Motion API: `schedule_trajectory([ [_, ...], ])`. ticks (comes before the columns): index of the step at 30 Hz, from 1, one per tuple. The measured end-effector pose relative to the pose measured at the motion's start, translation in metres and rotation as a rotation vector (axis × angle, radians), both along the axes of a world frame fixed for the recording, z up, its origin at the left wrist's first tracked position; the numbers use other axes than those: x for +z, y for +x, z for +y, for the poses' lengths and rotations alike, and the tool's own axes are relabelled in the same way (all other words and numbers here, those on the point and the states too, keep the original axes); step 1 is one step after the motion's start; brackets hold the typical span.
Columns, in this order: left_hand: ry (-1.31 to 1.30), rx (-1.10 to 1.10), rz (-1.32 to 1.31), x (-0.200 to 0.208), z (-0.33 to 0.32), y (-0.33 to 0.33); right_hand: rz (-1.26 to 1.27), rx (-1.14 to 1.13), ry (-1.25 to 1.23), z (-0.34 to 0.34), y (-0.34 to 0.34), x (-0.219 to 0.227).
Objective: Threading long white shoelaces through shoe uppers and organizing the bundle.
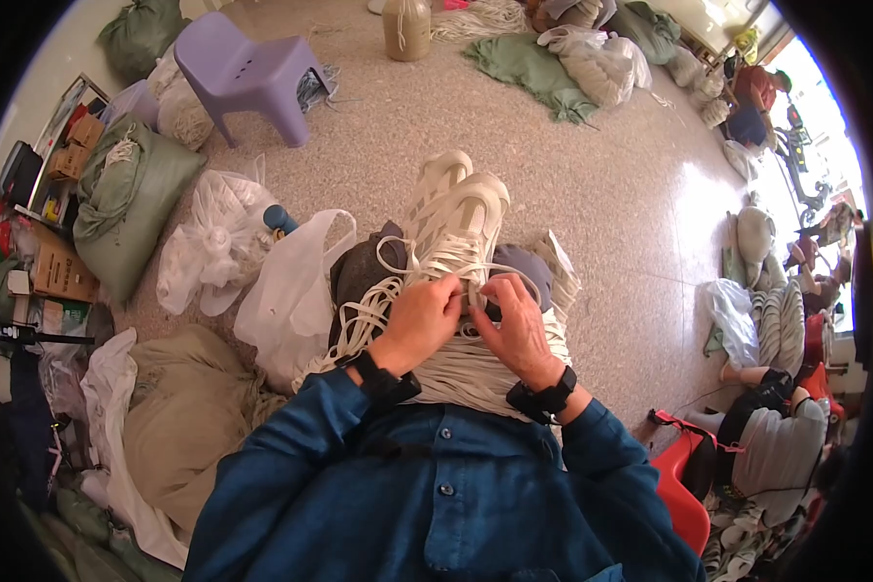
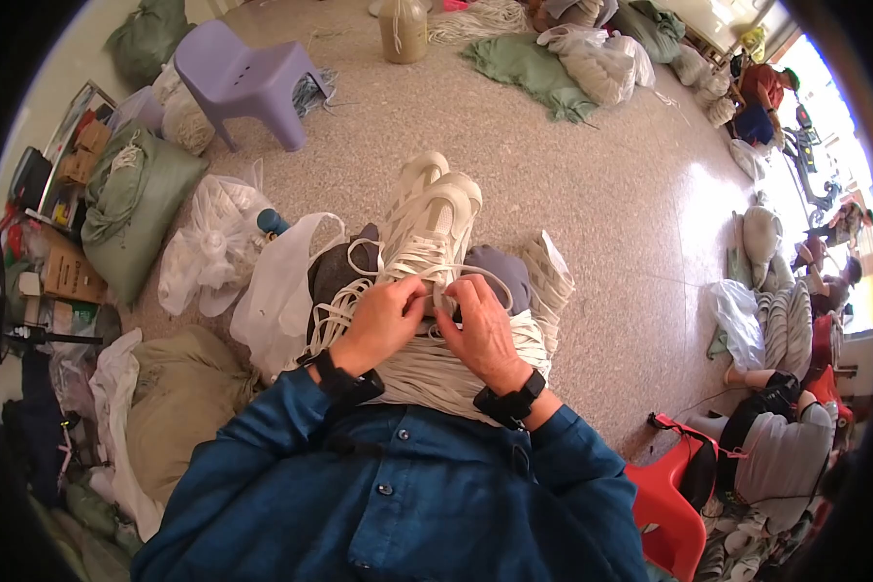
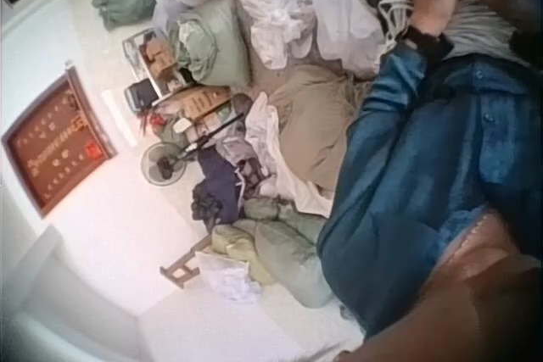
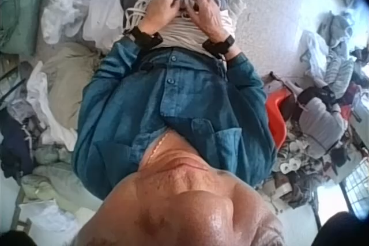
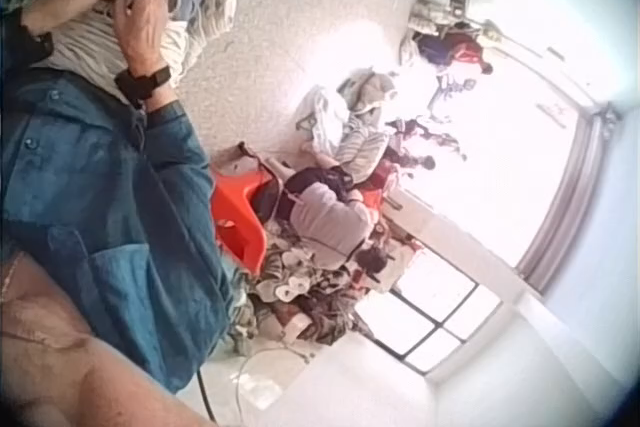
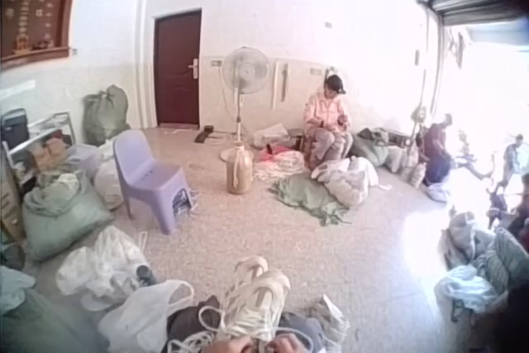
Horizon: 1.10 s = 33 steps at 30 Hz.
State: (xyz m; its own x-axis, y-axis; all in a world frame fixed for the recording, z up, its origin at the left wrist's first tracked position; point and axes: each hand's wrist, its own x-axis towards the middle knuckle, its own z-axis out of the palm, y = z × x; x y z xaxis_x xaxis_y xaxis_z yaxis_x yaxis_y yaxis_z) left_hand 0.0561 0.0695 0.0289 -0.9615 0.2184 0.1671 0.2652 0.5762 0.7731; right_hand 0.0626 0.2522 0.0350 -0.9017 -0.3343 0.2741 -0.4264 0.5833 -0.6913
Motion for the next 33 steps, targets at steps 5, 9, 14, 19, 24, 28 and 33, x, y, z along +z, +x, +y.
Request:
schedule_trajectory([
  [5, -0.205, 0.095, 0.001, 0.017, -0.074, 0.020, 0.030, -0.012, -0.018, -0.005, -0.002, -0.004],
  [9, -0.098, 0.044, -0.092, 0.017, -0.086, 0.034, 0.148, -0.023, -0.069, -0.008, -0.013, 0.004],
  [14, -0.072, 0.009, -0.008, 0.020, -0.067, 0.035, 0.271, 0.117, 0.138, -0.014, -0.039, 0.016],
  [19, -0.090, 0.034, 0.142, 0.024, -0.056, 0.027, 0.280, 0.175, 0.215, -0.011, -0.037, 0.027],
  [24, -0.157, -0.042, 0.360, 0.022, -0.043, 0.008, 0.097, 0.105, 0.128, -0.002, -0.005, 0.030],
  [28, -0.306, -0.103, 0.443, 0.017, -0.029, -0.005, 0.128, -0.032, 0.172, 0.005, -0.003, 0.022],
  [33, -0.292, -0.089, 0.475, 0.011, -0.028, -0.002, -0.122, -0.067, -0.026, 0.002, 0.010, 0.022],
])
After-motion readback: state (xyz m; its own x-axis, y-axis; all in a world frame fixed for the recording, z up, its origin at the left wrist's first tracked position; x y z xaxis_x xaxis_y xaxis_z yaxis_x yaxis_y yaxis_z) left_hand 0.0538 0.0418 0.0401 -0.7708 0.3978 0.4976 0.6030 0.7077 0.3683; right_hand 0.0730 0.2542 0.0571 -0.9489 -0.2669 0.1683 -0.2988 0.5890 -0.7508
